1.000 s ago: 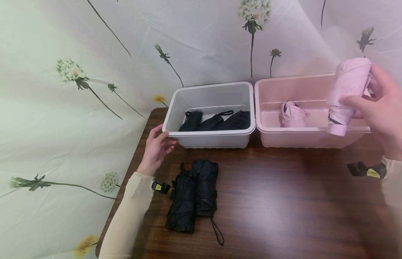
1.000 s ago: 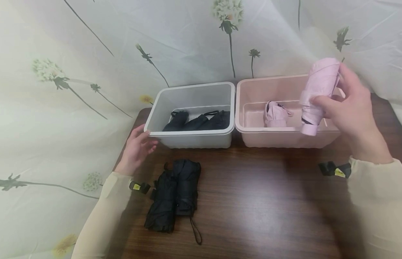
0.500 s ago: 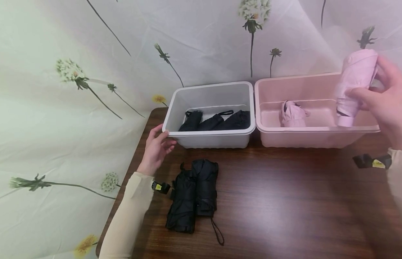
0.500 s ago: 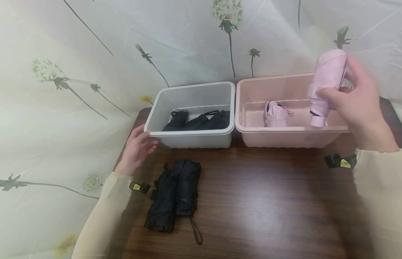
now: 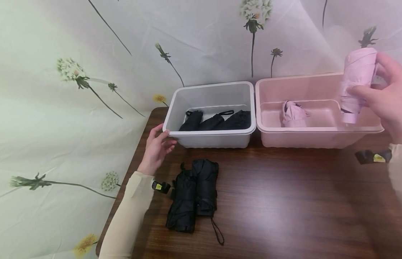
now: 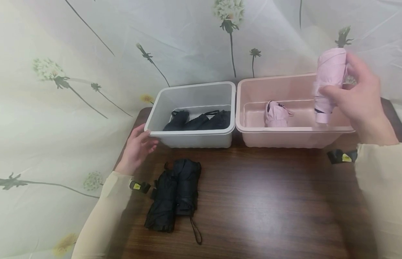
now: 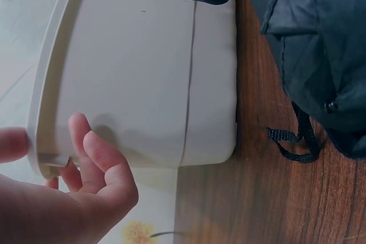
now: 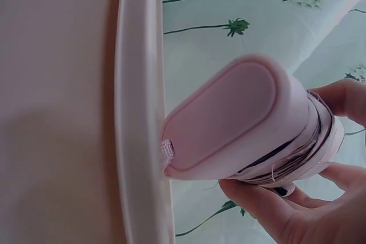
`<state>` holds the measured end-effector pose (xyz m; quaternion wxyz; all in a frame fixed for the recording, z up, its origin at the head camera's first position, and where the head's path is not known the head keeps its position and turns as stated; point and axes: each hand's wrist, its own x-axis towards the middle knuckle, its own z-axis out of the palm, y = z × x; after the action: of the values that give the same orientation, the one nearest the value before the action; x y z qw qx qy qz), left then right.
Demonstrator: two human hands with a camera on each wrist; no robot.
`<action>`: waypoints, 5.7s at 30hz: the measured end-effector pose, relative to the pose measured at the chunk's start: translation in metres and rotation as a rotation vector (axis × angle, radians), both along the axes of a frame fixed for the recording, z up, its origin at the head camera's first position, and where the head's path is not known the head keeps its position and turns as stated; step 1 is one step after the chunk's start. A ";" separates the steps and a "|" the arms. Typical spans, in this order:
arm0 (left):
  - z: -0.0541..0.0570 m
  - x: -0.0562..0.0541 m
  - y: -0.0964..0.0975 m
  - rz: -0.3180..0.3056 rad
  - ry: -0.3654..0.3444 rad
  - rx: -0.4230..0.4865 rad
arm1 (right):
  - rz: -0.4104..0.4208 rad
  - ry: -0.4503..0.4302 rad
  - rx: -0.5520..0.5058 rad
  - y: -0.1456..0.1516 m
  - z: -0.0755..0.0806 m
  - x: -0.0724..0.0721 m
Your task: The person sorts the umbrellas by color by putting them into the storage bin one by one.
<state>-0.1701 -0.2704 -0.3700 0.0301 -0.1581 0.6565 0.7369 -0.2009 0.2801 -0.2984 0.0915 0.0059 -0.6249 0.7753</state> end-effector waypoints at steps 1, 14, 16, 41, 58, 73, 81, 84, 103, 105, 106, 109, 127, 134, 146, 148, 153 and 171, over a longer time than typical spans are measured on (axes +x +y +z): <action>0.000 0.000 0.000 0.000 0.000 -0.001 | -0.002 -0.008 0.020 0.001 0.000 -0.001; 0.000 0.000 0.001 -0.005 -0.001 0.001 | -0.093 -0.075 0.463 0.007 -0.009 -0.009; 0.000 0.000 0.000 -0.009 0.001 0.009 | -0.098 -0.066 0.508 0.007 -0.012 -0.010; 0.000 0.000 0.000 0.000 -0.017 -0.010 | -0.191 -0.114 0.816 -0.020 -0.002 0.006; -0.003 -0.002 -0.003 -0.002 -0.009 0.008 | -0.025 0.124 0.663 -0.091 0.010 0.048; -0.003 -0.002 -0.002 0.002 -0.005 0.030 | 0.267 0.140 0.559 -0.165 -0.044 0.069; -0.003 -0.001 -0.001 0.007 -0.010 0.027 | 0.440 0.092 0.628 -0.214 -0.080 0.080; -0.002 -0.001 0.000 0.008 -0.010 0.021 | 0.484 0.100 0.651 -0.231 -0.091 0.086; -0.002 0.000 0.000 0.004 -0.006 0.011 | 0.513 0.004 0.868 -0.297 -0.119 0.107; -0.003 -0.001 0.000 0.006 -0.010 0.017 | 0.521 0.011 0.898 -0.300 -0.119 0.107; -0.003 -0.001 0.000 0.006 -0.011 0.019 | 0.526 0.012 0.914 -0.301 -0.119 0.108; -0.004 -0.001 -0.001 0.004 -0.011 0.027 | 0.552 0.013 0.965 -0.304 -0.119 0.108; -0.004 -0.001 -0.001 0.011 -0.002 0.026 | 0.645 0.165 1.258 -0.317 -0.127 0.111; -0.004 -0.001 0.000 0.006 0.000 0.037 | 0.614 0.123 1.239 -0.319 -0.129 0.114; -0.003 -0.001 0.000 0.010 -0.002 0.030 | 0.660 0.027 1.213 -0.312 -0.126 0.109; -0.004 -0.001 0.000 0.011 -0.002 0.027 | 0.668 0.011 1.223 -0.310 -0.125 0.108; -0.004 -0.001 0.000 0.013 -0.001 0.018 | 0.669 0.003 1.242 -0.305 -0.123 0.106; -0.005 -0.001 0.000 0.017 0.001 0.010 | 0.606 -0.052 1.306 -0.290 -0.126 0.100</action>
<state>-0.1706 -0.2709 -0.3747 0.0241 -0.1630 0.6516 0.7405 -0.1009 -0.0095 -0.4247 -0.1647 0.2143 -0.9337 0.2347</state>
